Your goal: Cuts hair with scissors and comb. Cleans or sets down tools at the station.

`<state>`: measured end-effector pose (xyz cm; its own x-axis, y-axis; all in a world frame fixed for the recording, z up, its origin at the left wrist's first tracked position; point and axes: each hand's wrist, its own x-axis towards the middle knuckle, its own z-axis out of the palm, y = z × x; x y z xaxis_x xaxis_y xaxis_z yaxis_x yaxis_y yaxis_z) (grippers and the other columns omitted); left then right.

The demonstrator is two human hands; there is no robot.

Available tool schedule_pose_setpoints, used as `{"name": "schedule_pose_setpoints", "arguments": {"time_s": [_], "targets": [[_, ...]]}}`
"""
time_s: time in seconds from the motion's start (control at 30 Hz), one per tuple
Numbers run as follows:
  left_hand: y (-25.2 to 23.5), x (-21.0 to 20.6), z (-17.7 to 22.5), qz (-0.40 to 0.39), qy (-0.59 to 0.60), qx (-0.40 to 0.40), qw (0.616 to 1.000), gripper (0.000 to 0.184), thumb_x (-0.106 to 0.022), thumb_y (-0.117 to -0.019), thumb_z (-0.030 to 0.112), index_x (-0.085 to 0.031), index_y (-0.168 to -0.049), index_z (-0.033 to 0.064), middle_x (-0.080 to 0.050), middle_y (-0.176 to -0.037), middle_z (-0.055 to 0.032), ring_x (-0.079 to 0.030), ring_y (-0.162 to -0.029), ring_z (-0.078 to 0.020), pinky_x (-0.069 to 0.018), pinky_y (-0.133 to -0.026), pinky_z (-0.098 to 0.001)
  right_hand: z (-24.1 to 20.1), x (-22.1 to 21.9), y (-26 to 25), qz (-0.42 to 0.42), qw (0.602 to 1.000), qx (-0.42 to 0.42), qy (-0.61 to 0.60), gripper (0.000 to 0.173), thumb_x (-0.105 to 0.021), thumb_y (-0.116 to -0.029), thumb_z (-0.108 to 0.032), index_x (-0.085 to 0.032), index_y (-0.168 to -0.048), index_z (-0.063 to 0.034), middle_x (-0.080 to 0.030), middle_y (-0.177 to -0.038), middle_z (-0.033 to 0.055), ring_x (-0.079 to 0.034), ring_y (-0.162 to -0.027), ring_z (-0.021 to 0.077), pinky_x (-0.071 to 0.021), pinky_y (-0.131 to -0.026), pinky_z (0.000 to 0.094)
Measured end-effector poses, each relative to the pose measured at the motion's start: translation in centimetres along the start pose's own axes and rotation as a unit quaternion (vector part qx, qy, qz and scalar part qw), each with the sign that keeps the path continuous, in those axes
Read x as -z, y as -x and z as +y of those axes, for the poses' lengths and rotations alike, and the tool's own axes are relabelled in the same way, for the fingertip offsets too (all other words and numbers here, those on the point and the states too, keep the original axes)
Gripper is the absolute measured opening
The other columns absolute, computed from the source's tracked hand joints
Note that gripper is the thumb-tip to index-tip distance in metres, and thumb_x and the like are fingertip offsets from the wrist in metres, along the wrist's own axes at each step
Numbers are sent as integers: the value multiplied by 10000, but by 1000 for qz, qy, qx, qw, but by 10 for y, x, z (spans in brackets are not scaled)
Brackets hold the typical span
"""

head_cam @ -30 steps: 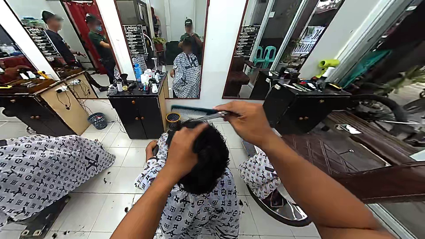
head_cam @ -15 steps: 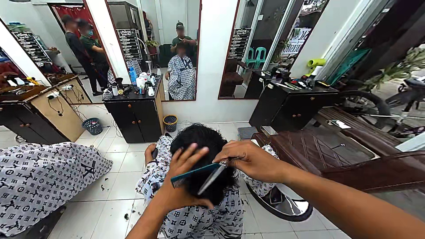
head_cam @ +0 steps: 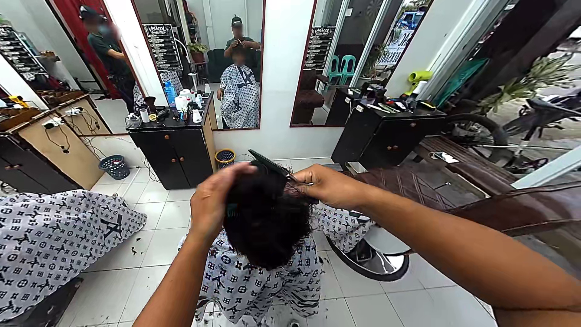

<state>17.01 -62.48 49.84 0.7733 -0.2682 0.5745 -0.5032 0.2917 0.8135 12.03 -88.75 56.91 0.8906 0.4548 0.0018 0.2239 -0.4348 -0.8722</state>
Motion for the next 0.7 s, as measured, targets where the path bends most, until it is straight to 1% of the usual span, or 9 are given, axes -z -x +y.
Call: {"name": "schedule_pose_setpoints", "arguments": {"time_s": [0.07,0.13,0.2,0.27,0.33,0.37,0.4,0.53,0.7], "targets": [[19,15,-19,119,27,-72,990,407,-414,-1079,422,-750,-970,220,-760,-1114,24,-676,-1157,-146,-516,-1033,-352,1,0,0,5,1000,6,-27,195,-559,-1044,-95,-693,-905,-62,-602,-719,-84,-512,-612,-54,-429,-578,119],[38,25,-41,75,-69,-114,988,341,-562,-987,548,-765,-821,330,-708,-1274,96,-544,-1355,-142,-402,-1160,-379,0,-1,1,19,999,13,-38,193,-560,-1039,-66,-692,-900,-45,-608,-708,-58,-517,-601,-38,-429,-567,123],[42,9,-42,-58,-164,-135,975,263,-751,-852,574,-812,-909,325,-603,-1456,30,-359,-1504,-233,-241,-1254,-491,-1,-1,2,33,998,22,-39,196,-559,-1035,-56,-695,-895,-40,-607,-695,-39,-513,-584,-19,-423,-550,132],[34,-15,-30,-117,-231,-142,955,378,-815,-800,551,-820,-1043,263,-624,-1435,-14,-396,-1486,-208,-190,-1278,-519,-4,-1,1,45,998,22,-40,190,-568,-1029,-54,-701,-894,-36,-620,-695,-18,-528,-580,2,-438,-546,148],[26,-29,-16,-116,-244,-129,954,404,-818,-831,462,-805,-1073,138,-746,-1200,4,-610,-1254,-55,-352,-1216,-402,-9,-1,2,61,997,16,-35,190,-575,-1026,-54,-696,-881,-32,-610,-673,-8,-526,-565,17,-438,-535,156],[22,-31,-10,-116,-222,-118,961,382,-788,-871,415,-791,-1076,93,-764,-1105,20,-662,-1123,-1,-497,-1085,-291,-12,1,3,70,997,17,-34,190,-574,-1025,-51,-693,-879,-30,-603,-664,-8,-520,-556,18,-432,-526,154],[19,-32,-5,-122,-190,-108,968,375,-739,-914,386,-774,-1096,59,-763,-1085,16,-672,-1081,11,-543,-1008,-253,-14,2,4,77,996,21,-36,187,-571,-1024,-44,-697,-886,-29,-602,-665,-10,-518,-556,17,-429,-523,151],[13,-30,4,-140,-128,-93,977,464,-560,-1008,449,-751,-1170,59,-749,-1166,7,-646,-1153,-19,-509,-1040,-284,-24,6,6,97,994,33,-38,190,-569,-1025,-39,-698,-887,-21,-602,-658,0,-506,-538,18,-409,-500,138],[7,-33,7,-125,-130,-93,979,509,-517,-1002,522,-769,-1141,102,-760,-1111,53,-646,-1096,13,-482,-1015,-300,-33,7,9,118,992,33,-39,198,-568,-1029,-45,-699,-884,-11,-589,-629,9,-480,-496,19,-380,-456,130]]}}
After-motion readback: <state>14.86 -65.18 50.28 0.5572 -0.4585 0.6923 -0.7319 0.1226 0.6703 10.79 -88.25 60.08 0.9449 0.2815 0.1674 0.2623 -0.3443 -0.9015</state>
